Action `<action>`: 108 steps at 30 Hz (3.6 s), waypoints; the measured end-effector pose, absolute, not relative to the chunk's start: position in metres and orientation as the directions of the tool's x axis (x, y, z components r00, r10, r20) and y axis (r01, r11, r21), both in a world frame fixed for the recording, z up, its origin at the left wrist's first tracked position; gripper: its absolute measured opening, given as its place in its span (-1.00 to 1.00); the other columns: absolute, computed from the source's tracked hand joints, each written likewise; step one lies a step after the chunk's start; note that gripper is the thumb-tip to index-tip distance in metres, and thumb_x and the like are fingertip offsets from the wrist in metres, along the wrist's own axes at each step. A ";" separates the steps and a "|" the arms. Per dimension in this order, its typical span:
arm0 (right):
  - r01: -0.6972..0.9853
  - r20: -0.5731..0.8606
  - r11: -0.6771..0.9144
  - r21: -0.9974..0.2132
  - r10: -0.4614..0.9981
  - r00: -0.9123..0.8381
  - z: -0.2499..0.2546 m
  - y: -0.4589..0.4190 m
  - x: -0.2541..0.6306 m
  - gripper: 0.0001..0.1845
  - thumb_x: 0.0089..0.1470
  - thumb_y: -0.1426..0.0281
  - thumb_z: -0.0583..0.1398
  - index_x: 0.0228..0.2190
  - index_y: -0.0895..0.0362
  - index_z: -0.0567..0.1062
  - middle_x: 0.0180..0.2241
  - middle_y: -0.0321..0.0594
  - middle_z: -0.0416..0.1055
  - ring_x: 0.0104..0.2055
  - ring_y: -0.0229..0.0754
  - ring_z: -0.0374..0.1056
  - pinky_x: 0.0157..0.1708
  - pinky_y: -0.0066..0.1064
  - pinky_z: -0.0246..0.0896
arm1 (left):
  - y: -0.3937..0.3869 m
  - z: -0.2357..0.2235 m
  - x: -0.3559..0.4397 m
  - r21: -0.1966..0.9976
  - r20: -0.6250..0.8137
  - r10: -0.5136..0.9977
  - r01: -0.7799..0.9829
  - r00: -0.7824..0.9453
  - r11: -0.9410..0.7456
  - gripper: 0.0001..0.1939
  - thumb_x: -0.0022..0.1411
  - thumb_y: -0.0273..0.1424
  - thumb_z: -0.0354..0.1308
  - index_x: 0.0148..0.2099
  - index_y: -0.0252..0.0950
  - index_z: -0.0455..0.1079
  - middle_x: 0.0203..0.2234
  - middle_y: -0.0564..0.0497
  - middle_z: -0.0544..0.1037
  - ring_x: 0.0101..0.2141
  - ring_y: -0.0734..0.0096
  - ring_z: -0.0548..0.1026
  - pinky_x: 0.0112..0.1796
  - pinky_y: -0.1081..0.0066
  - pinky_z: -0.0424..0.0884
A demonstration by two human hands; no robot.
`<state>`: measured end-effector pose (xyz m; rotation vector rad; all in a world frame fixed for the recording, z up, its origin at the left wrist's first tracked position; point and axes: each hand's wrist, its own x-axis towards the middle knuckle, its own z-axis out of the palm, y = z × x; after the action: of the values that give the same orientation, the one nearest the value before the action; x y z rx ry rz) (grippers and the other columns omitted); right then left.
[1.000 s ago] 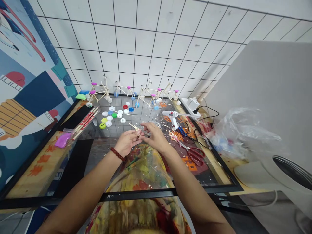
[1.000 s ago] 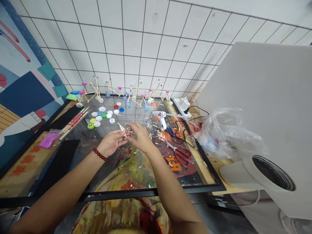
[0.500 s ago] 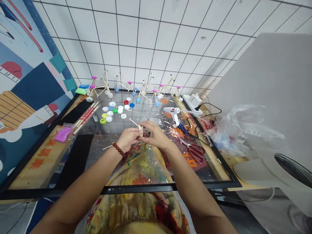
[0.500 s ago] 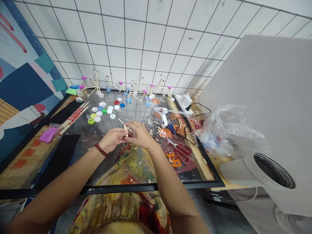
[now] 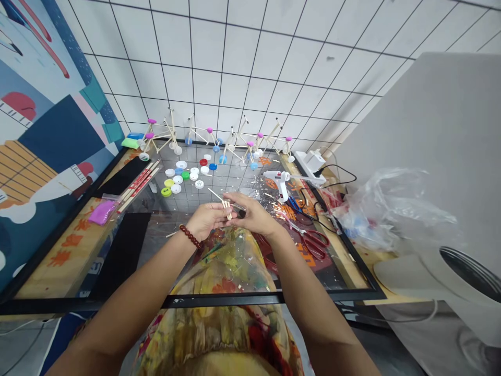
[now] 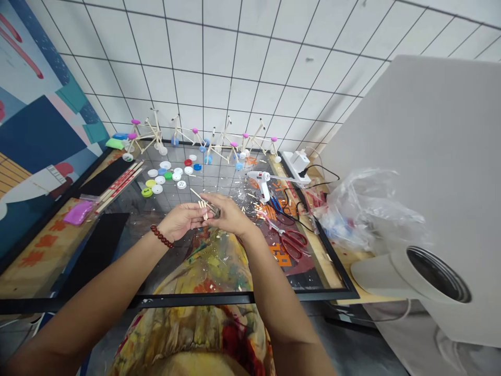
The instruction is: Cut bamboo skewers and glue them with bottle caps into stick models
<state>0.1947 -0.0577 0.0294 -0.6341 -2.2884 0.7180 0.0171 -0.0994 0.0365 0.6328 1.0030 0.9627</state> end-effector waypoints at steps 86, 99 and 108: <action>0.363 0.442 0.676 -0.642 0.712 -0.545 0.025 -0.071 0.178 -0.11 -0.10 0.36 0.39 0.24 -0.01 0.23 0.15 -0.04 0.29 0.13 0.03 0.28 0.13 -0.08 0.19 | -0.103 0.046 0.011 0.877 -0.336 0.939 -0.339 0.076 0.341 -0.73 -0.23 -0.45 0.50 -0.42 -0.41 0.55 -0.53 -0.11 0.60 -0.46 0.36 0.55 -0.40 0.41 0.46; 0.175 0.284 0.504 -0.846 0.703 -0.651 0.023 -0.070 0.182 -0.17 -0.10 0.50 0.33 0.21 0.01 0.28 0.23 -0.10 0.25 0.25 -0.08 0.20 0.23 -0.19 0.09 | -0.104 0.038 0.012 0.855 -0.376 0.910 -0.313 0.174 0.413 -0.66 -0.25 -0.41 0.52 -0.35 -0.38 0.57 -0.46 -0.14 0.64 -0.43 0.35 0.58 -0.34 0.39 0.47; 0.182 0.223 0.433 -0.883 0.729 -0.647 0.024 -0.067 0.185 -0.27 -0.16 0.47 0.40 0.10 0.10 0.44 0.13 -0.08 0.37 0.19 -0.06 0.27 0.23 -0.19 0.08 | -0.102 0.039 0.008 0.823 -0.443 0.870 -0.287 0.216 0.490 -0.65 -0.22 -0.39 0.52 -0.33 -0.40 0.56 -0.36 -0.19 0.65 -0.39 0.33 0.60 -0.27 0.36 0.48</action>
<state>0.1847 -0.0668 0.0238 -0.7637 -2.0902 1.1855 0.0079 -0.1024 0.0386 0.6737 1.0600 0.8912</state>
